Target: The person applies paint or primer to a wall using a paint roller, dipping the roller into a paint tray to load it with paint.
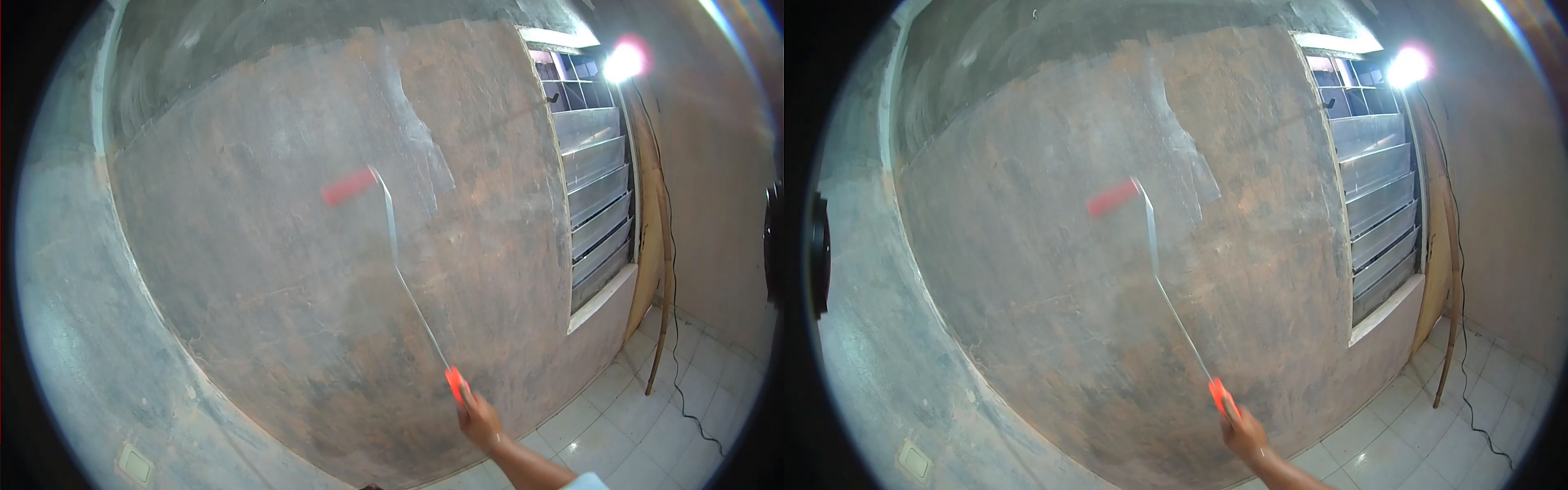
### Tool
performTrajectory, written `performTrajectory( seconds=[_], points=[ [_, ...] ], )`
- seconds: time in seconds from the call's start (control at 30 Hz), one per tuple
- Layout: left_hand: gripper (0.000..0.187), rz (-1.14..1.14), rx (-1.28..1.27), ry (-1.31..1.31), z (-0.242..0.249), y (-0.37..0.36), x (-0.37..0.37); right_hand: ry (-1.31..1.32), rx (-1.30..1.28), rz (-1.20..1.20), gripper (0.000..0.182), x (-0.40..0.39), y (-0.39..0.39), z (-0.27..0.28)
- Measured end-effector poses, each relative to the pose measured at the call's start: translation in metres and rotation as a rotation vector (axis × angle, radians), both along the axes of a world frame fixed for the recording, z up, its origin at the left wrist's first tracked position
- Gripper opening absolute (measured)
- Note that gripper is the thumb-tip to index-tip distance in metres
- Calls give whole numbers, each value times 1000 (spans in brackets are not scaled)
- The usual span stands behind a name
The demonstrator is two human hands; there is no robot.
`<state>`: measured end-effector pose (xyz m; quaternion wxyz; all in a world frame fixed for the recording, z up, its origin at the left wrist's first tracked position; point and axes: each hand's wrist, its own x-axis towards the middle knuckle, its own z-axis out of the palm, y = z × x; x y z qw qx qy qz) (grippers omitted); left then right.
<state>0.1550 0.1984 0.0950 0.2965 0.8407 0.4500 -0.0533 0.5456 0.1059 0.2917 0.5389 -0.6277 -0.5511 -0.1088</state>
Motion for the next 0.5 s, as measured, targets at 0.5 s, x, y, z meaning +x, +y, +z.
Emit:
performTrajectory(
  seconds=[0.5],
  points=[
    [37,518,-283,-131,178,-72,54,32,-106,29,64,-19,-77,-95]
  ],
)
